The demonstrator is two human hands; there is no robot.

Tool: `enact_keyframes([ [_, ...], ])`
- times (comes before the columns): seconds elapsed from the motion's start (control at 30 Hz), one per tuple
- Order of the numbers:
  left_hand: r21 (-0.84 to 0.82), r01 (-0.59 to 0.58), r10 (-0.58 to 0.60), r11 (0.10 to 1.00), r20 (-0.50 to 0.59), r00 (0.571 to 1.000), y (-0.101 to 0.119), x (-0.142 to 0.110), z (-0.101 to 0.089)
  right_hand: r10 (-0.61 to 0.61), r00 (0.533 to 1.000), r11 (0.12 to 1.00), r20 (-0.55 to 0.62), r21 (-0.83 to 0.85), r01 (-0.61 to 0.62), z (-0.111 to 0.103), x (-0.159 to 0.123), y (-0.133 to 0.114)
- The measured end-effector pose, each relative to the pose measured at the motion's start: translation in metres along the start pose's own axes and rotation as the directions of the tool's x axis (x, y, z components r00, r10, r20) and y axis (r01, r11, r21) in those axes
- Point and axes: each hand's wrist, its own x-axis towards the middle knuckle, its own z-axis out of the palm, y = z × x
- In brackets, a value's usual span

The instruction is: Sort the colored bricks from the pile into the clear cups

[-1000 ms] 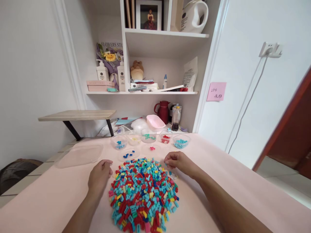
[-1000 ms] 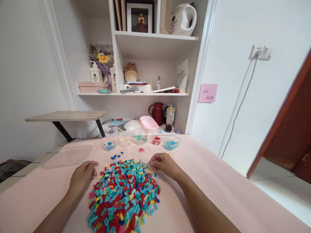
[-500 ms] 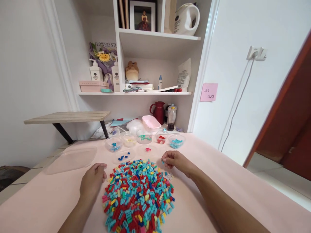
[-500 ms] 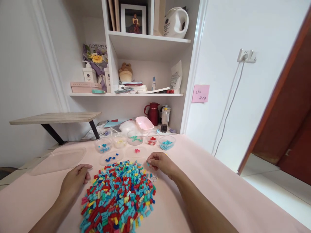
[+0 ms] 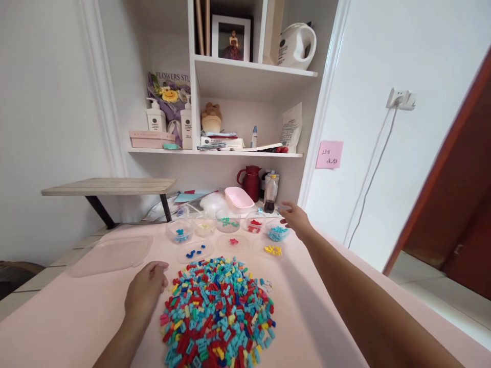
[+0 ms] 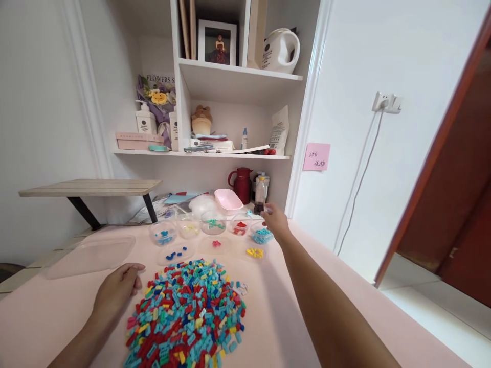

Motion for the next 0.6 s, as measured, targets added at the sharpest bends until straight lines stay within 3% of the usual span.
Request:
enact_keyframes([
  [0.13,-0.019,-0.004,0.004,1.000,-0.011,1.000,0.001,-0.001,0.001,0.010,0.999,0.999,-0.033,0.041,-0.009,0.003,-0.010,0.006],
  [0.2,-0.036,-0.007,0.006,0.999,-0.020,1.000,0.002,-0.002,0.001,-0.008,1.000,0.990,-0.020,0.138,0.010,0.007,-0.025,0.006],
  [0.3,-0.056,-0.011,0.009,0.998,-0.039,0.999,0.003,-0.003,0.002,-0.049,0.987,0.938,0.150,0.346,-0.006,0.016,-0.060,0.008],
  [0.33,-0.058,-0.012,0.010,0.998,-0.044,0.999,0.003,-0.003,0.002,-0.065,0.962,0.930,0.267,0.366,-0.039,0.019,-0.072,0.009],
  [0.4,-0.052,-0.018,0.015,0.998,-0.052,0.999,0.004,-0.004,0.001,-0.071,0.844,0.956,0.532,0.277,-0.095,0.022,-0.095,0.011],
  [0.47,-0.036,-0.028,0.026,0.999,-0.057,0.998,0.004,-0.005,0.001,-0.055,0.729,0.994,0.682,0.103,-0.022,0.024,-0.110,0.012],
  [0.5,-0.025,-0.034,0.033,0.999,-0.060,0.998,0.004,-0.005,0.000,-0.056,0.703,0.998,0.709,0.017,0.063,0.024,-0.115,0.012],
  [0.6,0.006,-0.054,0.054,0.999,-0.067,0.996,0.005,-0.005,0.001,-0.126,0.687,0.923,0.715,-0.170,0.346,0.022,-0.117,0.012],
])
